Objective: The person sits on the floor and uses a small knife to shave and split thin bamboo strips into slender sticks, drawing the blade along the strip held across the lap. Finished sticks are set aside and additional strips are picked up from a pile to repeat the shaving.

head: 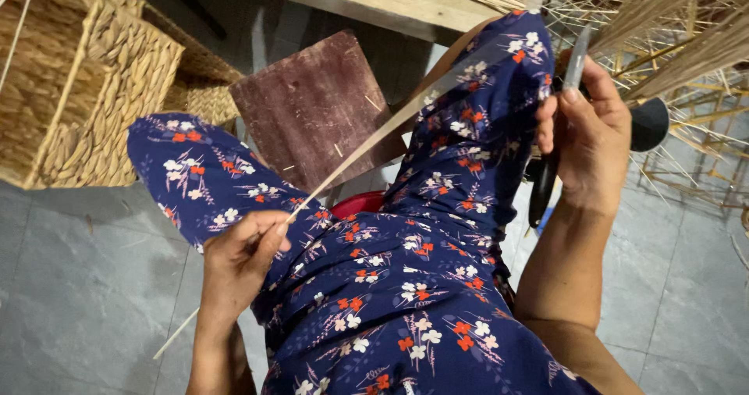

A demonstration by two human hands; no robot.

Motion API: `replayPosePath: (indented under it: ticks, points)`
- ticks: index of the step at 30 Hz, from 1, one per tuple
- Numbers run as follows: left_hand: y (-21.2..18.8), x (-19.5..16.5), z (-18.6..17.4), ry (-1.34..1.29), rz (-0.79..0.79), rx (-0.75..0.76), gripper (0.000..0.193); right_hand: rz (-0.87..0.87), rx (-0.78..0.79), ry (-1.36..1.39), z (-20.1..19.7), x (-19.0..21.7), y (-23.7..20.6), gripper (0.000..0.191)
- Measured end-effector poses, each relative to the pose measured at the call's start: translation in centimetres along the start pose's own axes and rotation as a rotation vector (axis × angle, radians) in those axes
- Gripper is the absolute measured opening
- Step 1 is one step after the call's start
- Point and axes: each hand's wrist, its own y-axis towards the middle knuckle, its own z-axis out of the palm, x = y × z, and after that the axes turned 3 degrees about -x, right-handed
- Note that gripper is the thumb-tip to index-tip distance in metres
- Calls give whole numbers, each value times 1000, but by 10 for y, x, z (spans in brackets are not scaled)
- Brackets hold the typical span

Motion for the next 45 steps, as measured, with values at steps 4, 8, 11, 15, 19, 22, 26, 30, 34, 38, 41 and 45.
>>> replayPosePath:
  ticks: [4,8,11,15,19,22,26,30,34,38,41,45]
  points:
    - [10,-6,10,27,-92,22,16,86,196,-147,34,-3,-15,47]
    - [23,-16,28,13,-58,54,16,329,589,-224,91,-20,-38,55]
    - [25,-25,35,27,-48,98,15,483,742,-218,128,-37,-50,53]
    - [25,-30,37,30,-7,118,14,479,735,-228,136,-42,-49,42]
    - [21,-26,35,34,14,96,13,409,657,-203,125,-45,-42,40]
    - [17,-21,32,31,-15,91,12,414,556,-191,112,-45,-37,41]
    - [10,-16,23,64,12,91,12,399,429,-152,96,-42,-26,40]
    - [4,-12,13,27,49,103,13,324,329,-161,77,-34,-17,37]
    - [-1,-8,3,47,-11,107,15,249,230,-124,54,-26,-10,36]
    - [-7,-4,-4,38,-13,113,13,175,165,-56,28,-22,-2,35]
    - [-9,0,-7,68,-22,137,13,130,96,-62,9,-21,1,34]
    - [-9,4,-13,22,-104,112,15,16,-37,10,-6,-9,8,33]
